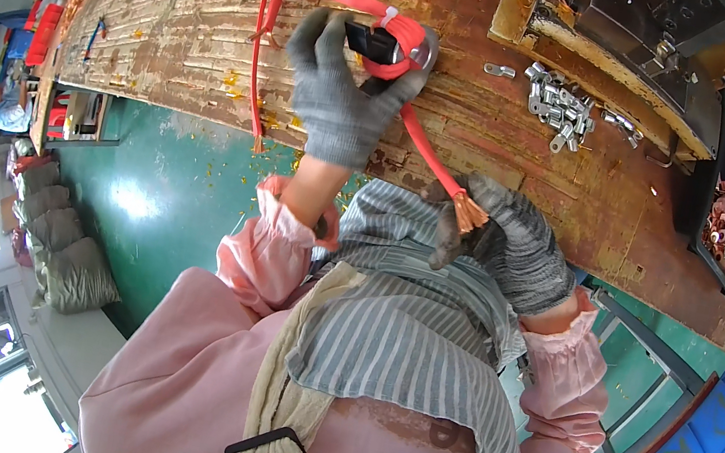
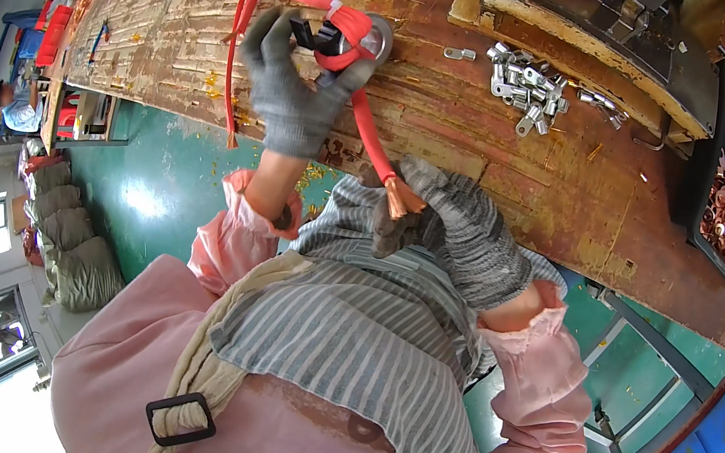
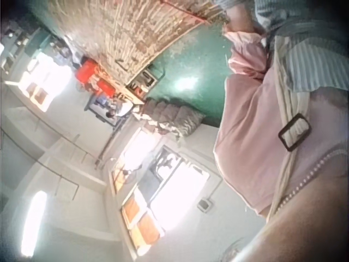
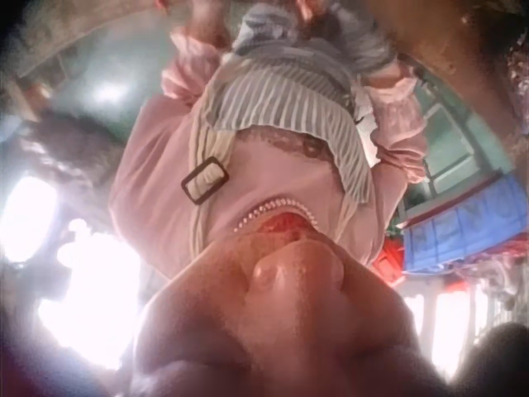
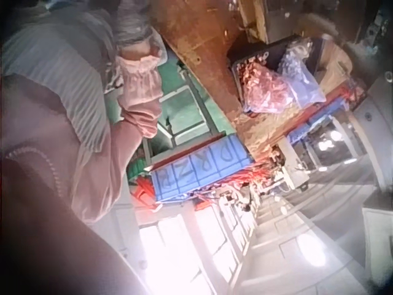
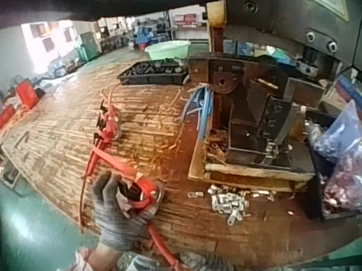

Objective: The person is assembling electrical cables by attaching connectors and managing wires at a workbench.

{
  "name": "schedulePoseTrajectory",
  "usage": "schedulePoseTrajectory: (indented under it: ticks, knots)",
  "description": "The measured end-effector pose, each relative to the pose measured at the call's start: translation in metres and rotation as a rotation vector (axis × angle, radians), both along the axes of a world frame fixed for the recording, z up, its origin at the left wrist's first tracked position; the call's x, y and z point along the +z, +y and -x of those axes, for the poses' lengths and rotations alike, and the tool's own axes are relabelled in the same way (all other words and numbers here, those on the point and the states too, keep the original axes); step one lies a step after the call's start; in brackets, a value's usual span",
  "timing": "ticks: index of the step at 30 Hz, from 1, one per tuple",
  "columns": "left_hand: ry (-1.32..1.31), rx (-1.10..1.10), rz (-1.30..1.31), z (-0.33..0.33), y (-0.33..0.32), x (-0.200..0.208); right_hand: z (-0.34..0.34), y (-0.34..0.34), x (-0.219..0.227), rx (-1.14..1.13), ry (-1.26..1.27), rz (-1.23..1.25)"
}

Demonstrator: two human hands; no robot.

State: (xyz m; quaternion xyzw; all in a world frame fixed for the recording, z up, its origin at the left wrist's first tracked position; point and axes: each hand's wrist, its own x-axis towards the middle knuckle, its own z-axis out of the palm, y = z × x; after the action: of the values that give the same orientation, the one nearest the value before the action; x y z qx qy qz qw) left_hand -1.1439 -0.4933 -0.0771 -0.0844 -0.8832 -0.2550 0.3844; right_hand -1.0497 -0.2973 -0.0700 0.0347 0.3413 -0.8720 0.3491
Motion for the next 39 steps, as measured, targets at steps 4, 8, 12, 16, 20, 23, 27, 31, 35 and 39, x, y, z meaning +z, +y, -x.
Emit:
schedulePoseTrajectory:
  ticks: [4,8,12,16,20,23,27,31,35,39]
  knots:
    - [0.065,-0.534,0.227,-0.023,-0.001,0.016,0.004,0.010,0.007,0.006,0.044,0.003]
    - [-0.372,-1.100,0.296,-0.019,0.004,0.011,0.006,0.018,0.011,0.004,-0.060,-0.096]
    - [-0.386,-1.181,0.378,-0.007,0.011,0.003,0.013,0.033,0.007,0.100,0.071,-0.221]
    - [-0.358,-1.195,0.379,-0.005,0.019,-0.003,0.013,0.034,0.002,0.210,-0.030,-0.376]
    - [-0.406,-1.199,0.398,-0.006,0.019,-0.007,0.016,0.035,0.007,0.223,0.215,-0.690]
    - [-0.419,-1.173,0.460,-0.006,0.020,-0.006,0.017,0.031,0.018,0.176,0.666,-1.072]
    - [-0.517,-1.078,0.422,-0.008,0.025,-0.003,0.019,0.034,0.032,0.232,0.972,-1.578]
    - [-0.453,-1.072,0.295,-0.010,0.028,-0.005,0.015,0.061,0.038,0.290,0.987,-1.610]
    - [-0.451,-1.049,0.322,-0.012,0.029,-0.008,0.003,0.062,0.038,-0.283,1.263,-1.731]
    - [-0.460,-1.052,0.309,-0.009,0.030,-0.008,0.010,0.031,0.027,0.026,1.676,-1.924]
